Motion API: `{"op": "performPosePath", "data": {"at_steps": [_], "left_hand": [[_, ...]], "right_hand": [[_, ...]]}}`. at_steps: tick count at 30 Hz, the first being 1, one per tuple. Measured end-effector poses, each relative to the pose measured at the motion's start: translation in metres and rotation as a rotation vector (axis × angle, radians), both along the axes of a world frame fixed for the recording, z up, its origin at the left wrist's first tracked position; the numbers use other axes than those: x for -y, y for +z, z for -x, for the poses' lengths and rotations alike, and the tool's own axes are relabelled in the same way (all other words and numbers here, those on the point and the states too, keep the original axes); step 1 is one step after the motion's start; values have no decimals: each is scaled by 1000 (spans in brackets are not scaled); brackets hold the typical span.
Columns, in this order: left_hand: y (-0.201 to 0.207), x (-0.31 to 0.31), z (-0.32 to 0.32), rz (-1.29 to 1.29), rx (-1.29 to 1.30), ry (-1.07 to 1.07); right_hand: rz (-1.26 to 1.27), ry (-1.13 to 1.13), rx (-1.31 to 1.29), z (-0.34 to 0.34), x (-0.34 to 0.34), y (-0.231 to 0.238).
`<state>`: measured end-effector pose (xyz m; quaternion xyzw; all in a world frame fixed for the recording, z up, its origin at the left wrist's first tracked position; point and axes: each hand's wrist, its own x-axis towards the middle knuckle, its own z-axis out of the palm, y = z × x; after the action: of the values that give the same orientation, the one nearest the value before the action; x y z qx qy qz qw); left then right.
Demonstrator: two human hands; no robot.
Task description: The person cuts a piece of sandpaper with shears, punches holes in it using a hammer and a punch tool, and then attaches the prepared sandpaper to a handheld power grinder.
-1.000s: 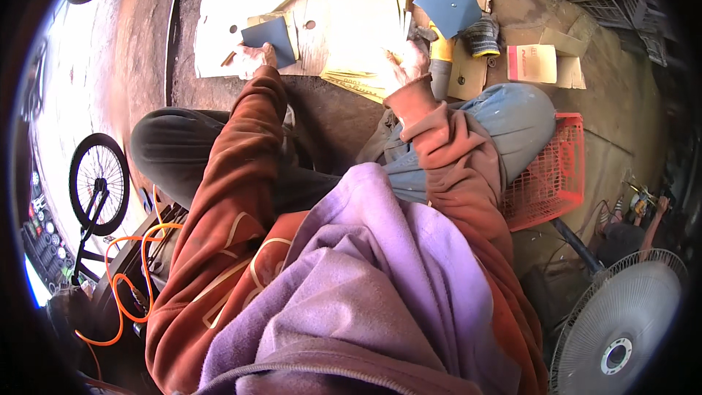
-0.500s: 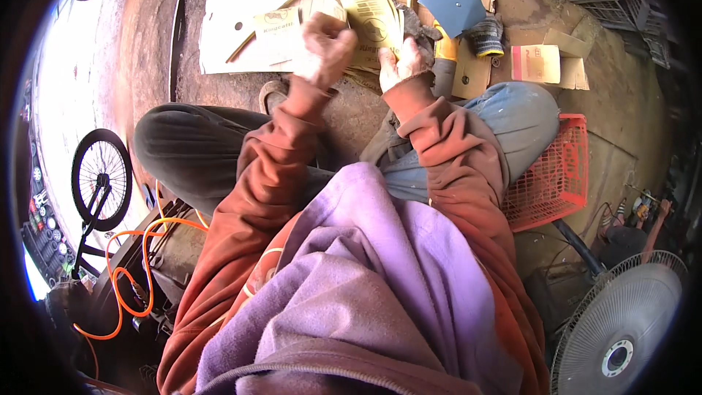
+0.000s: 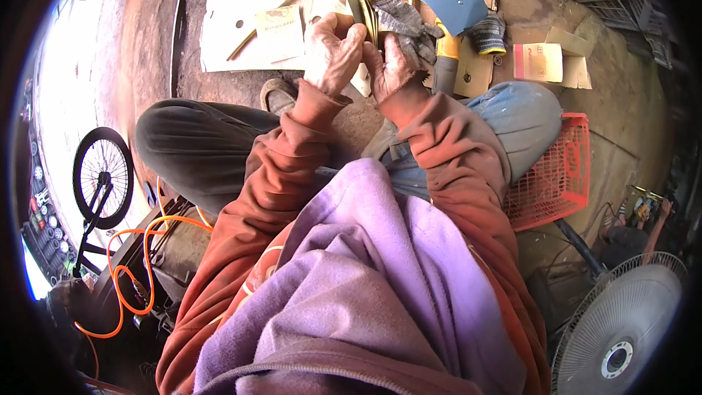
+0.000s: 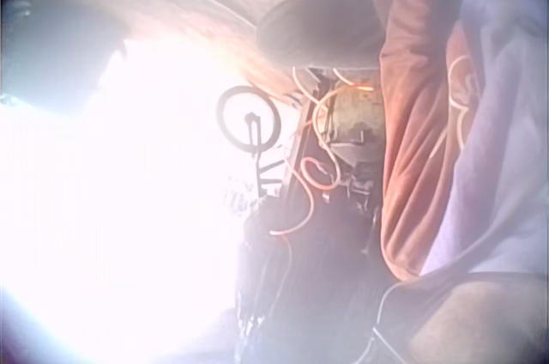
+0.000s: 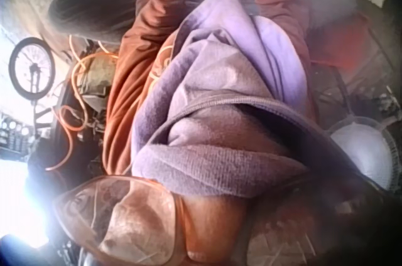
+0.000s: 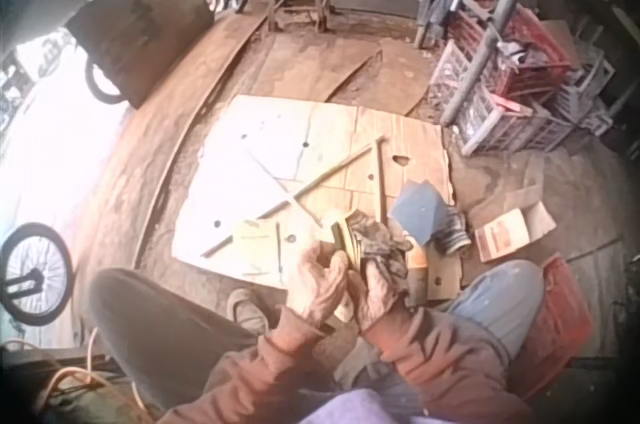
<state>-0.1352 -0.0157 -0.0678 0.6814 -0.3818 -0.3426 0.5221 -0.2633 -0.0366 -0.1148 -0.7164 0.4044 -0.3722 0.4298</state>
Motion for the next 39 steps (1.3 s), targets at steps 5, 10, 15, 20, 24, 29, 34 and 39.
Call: {"op": "performPosePath", "data": {"at_steps": [5,10,15,20,24,29,34,39], "left_hand": [[-15,12,-19,-185,-476,-194],[-70,16,-58,-59,-487,15],[-177,12,-126,-647,515,555],[-191,4,-140,-862,625,453],[-171,10,-153,-802,585,301],[-138,9,-109,-115,347,15],[-28,-2,-1,-80,-447,-201],[-26,-23,-37,-96,-551,-87]], "right_hand": [[-42,-112,-240,8,0,-6],[179,-105,-560,24,15,-42],[106,-110,-431,27,16,-49],[313,-44,-369,24,17,-46],[79,-65,-170,20,20,-57],[-25,-184,-212,10,14,-52],[291,-141,-562,2,-13,17],[367,247,-374,11,-32,79]]}}
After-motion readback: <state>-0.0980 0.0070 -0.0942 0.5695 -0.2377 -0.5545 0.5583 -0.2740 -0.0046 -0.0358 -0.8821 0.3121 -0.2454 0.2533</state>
